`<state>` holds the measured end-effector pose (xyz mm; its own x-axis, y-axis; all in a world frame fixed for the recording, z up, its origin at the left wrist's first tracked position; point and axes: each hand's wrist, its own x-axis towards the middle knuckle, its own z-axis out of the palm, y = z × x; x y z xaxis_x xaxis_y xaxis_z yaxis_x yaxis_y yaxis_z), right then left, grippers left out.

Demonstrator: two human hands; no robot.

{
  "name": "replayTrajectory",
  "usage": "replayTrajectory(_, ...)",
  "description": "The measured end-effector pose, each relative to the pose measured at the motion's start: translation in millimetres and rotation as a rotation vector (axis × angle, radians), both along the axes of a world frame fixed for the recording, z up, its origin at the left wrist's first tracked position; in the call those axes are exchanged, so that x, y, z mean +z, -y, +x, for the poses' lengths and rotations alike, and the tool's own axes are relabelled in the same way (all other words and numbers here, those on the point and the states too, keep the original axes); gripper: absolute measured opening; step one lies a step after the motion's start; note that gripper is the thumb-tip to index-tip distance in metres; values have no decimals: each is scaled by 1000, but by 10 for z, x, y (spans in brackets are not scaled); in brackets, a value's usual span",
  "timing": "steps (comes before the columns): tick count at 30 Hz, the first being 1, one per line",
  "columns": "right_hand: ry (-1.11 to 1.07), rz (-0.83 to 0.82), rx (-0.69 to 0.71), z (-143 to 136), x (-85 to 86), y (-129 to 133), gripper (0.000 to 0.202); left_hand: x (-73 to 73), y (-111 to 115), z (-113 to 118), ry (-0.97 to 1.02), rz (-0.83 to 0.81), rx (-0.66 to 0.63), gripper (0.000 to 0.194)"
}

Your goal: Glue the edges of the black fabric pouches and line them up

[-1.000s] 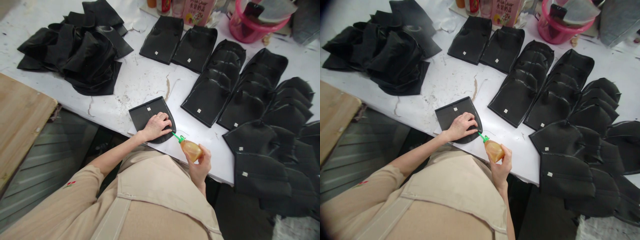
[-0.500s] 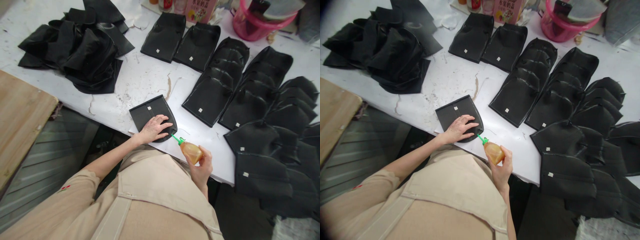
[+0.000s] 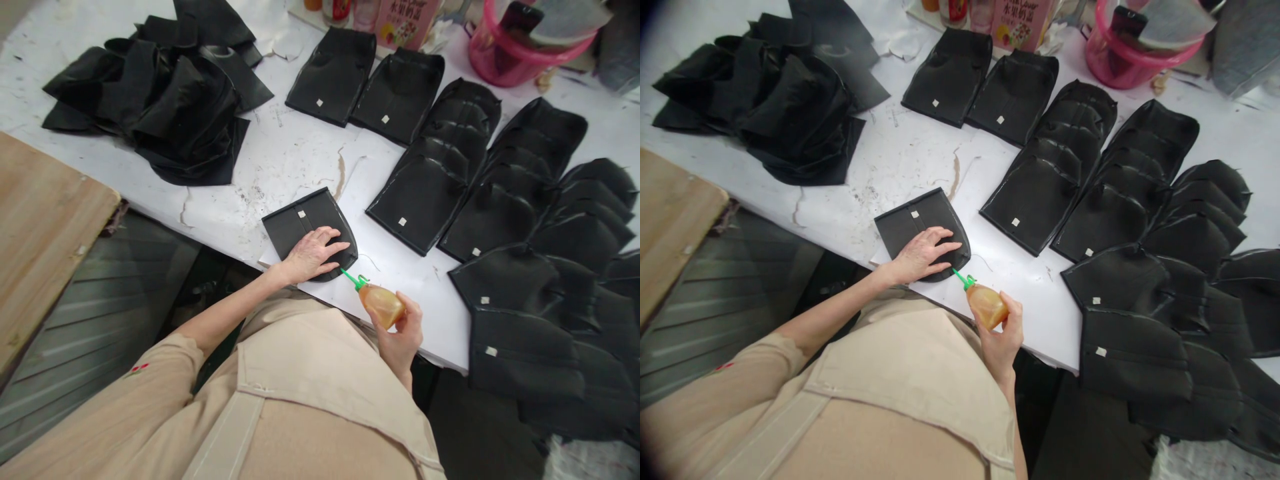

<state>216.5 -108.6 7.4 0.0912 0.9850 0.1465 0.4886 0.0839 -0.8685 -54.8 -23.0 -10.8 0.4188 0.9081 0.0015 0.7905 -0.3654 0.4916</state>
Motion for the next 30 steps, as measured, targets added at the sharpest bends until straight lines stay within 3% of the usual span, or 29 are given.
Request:
replayTrajectory(5,-4,19,-2,-15,17,-11,52,59,148,-175,26,-29,-7,50)
replayTrajectory(10,23,25,-11,-8,10,-20,51,-29,293,-263,28,-40,13,67)
replayTrajectory(18,16,37,38,-34,-12,-1,53,-127,335,-190,24,25,49,77)
replayTrajectory(30,38,48,45,-21,11,-14,53,-170,319,-104,-1,70,94,75)
